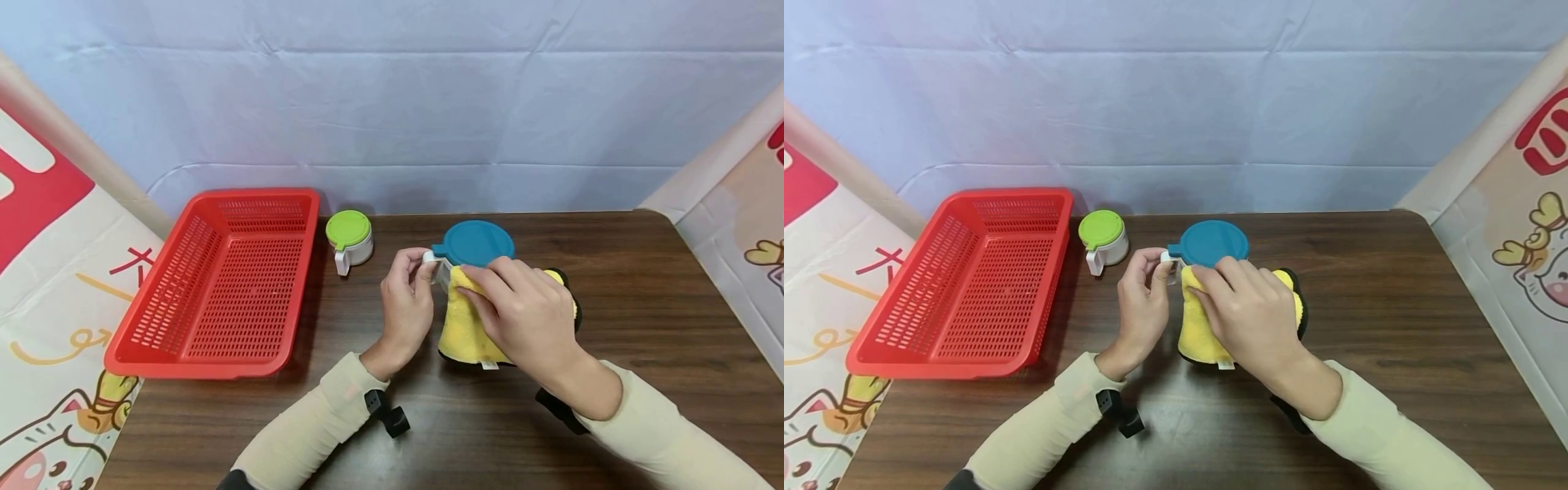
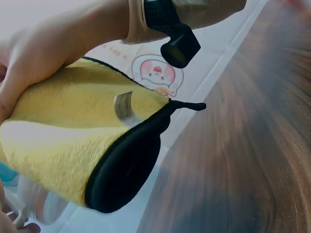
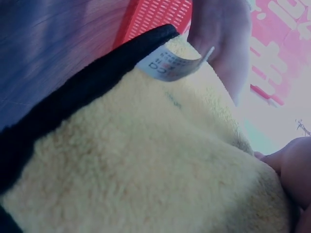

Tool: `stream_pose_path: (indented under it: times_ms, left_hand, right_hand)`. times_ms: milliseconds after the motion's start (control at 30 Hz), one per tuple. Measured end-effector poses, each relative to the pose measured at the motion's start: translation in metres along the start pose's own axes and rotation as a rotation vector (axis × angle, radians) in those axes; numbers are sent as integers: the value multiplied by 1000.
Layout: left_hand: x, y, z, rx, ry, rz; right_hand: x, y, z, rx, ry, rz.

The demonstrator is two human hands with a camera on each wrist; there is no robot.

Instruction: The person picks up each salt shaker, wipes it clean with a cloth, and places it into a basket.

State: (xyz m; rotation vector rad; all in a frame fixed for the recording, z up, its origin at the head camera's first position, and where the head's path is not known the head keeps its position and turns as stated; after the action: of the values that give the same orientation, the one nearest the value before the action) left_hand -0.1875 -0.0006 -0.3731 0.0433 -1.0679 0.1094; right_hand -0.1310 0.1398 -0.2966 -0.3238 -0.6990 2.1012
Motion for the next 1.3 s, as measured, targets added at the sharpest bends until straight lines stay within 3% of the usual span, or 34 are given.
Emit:
stream_pose_path:
  times_ms: [300, 767, 1300]
  left_hand:
    - [1, -3, 2, 10, 0, 13]
    - [1, -7, 3, 4, -6, 6]
    - [0, -7, 2, -15, -11, -9]
  right_hand:
    - [11, -8, -4, -11, 19, 19]
    - [35, -19, -10, -96, 167, 61]
    - [53, -24, -9, -151, 163, 18]
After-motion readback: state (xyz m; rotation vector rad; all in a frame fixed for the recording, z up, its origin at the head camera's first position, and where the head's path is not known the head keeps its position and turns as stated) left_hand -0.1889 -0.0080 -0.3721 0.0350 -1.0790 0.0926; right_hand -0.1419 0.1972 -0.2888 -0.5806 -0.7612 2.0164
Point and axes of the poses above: each hand's wrist, its own z-axis towards the middle knuckle, its own y-axis out of the palm, x = y × z, the point moved 5 cm from there along z, towards the middle knuckle, and after that the axes turned 4 degrees about -z, right-handed, at the moved point
